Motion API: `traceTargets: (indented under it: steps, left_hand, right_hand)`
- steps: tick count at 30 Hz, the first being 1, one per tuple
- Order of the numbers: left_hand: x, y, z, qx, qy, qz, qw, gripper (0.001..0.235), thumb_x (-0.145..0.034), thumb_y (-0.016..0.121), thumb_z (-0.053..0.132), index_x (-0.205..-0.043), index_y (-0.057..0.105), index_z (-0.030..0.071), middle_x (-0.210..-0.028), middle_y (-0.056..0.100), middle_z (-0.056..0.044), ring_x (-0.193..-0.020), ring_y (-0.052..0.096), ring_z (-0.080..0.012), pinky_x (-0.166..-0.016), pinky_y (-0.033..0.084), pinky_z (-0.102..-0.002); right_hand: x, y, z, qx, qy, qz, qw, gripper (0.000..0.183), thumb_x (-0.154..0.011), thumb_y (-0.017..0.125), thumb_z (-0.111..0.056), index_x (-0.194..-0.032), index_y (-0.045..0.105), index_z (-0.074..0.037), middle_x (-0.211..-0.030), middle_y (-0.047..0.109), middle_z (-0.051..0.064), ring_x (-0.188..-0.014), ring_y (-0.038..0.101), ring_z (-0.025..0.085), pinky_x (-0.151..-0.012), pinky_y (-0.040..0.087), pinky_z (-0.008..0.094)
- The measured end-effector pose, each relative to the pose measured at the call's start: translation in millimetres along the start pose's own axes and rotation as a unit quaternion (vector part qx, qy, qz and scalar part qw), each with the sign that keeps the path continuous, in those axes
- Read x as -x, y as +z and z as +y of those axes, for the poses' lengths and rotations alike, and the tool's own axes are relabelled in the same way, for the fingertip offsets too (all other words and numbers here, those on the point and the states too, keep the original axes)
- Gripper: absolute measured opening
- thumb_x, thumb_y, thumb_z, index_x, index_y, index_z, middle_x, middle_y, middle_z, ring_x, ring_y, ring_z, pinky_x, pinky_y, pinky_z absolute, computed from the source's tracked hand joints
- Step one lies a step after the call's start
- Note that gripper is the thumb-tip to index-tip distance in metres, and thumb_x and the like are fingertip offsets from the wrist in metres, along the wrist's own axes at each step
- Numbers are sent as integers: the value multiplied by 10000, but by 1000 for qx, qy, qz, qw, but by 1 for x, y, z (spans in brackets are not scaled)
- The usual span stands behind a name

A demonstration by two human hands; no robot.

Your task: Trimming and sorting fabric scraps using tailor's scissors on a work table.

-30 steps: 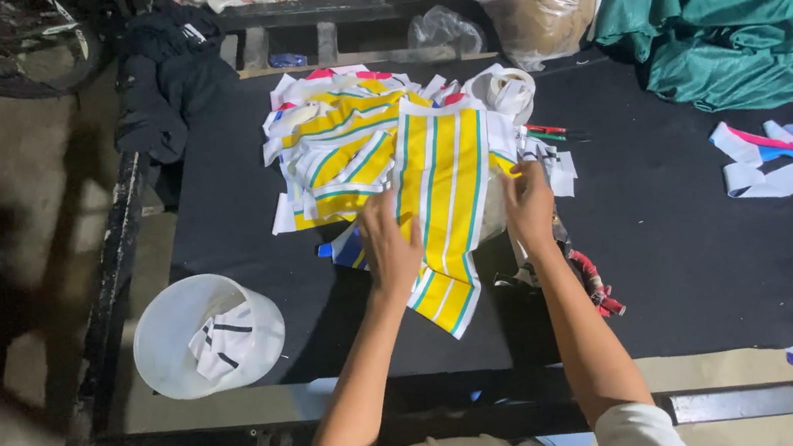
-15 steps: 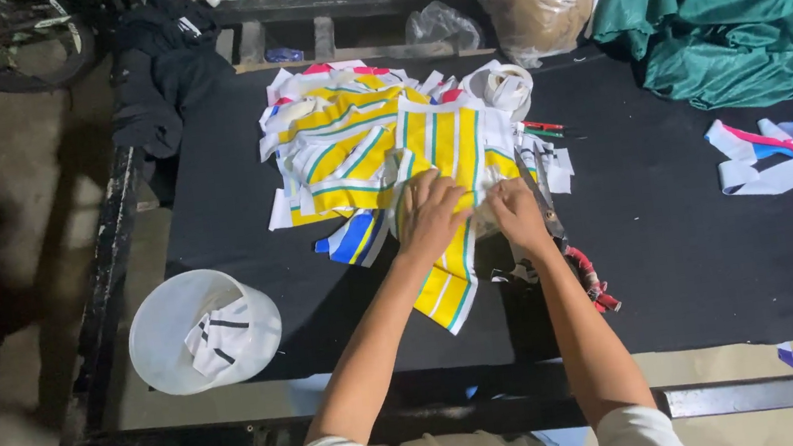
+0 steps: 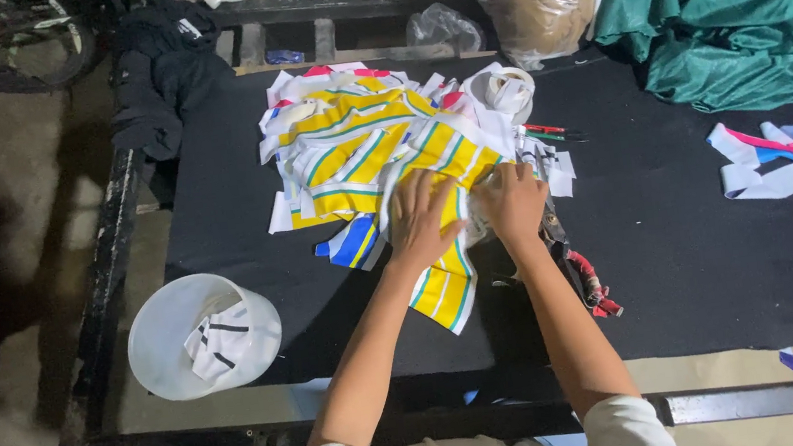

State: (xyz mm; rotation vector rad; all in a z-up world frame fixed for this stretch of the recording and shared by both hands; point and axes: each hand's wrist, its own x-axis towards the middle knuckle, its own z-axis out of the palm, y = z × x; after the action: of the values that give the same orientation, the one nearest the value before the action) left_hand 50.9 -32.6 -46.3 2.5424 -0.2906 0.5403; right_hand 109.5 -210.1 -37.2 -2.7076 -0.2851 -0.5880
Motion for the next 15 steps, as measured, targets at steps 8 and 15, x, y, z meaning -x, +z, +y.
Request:
traceTargets:
  steps: [8, 15]
  left_hand:
    - [5, -29, 9, -15, 10, 64, 998, 538, -993, 627, 475, -1464, 525, 234, -1614, 371, -95, -1565, 172, -322, -1227, 164, -554]
    - [-15, -37, 26, -25, -26, -74, 997, 572, -1065, 487, 455, -1551, 451, 155, -1664, 319, -132, -1585, 112, -309, -1273, 63, -532]
  right_hand:
    - [-3, -32, -11, -78, -1, 166, 983, 576, -832, 809, -104, -1354, 565, -93, -1341, 471, 194, -1265, 470, 450, -1000, 420, 560]
    - [68, -42, -63, -86, -14, 18, 996, 586, -910, 686, -60, -1444, 498, 92, -1448, 456, 390, -1402, 346, 601, -1154, 305, 639]
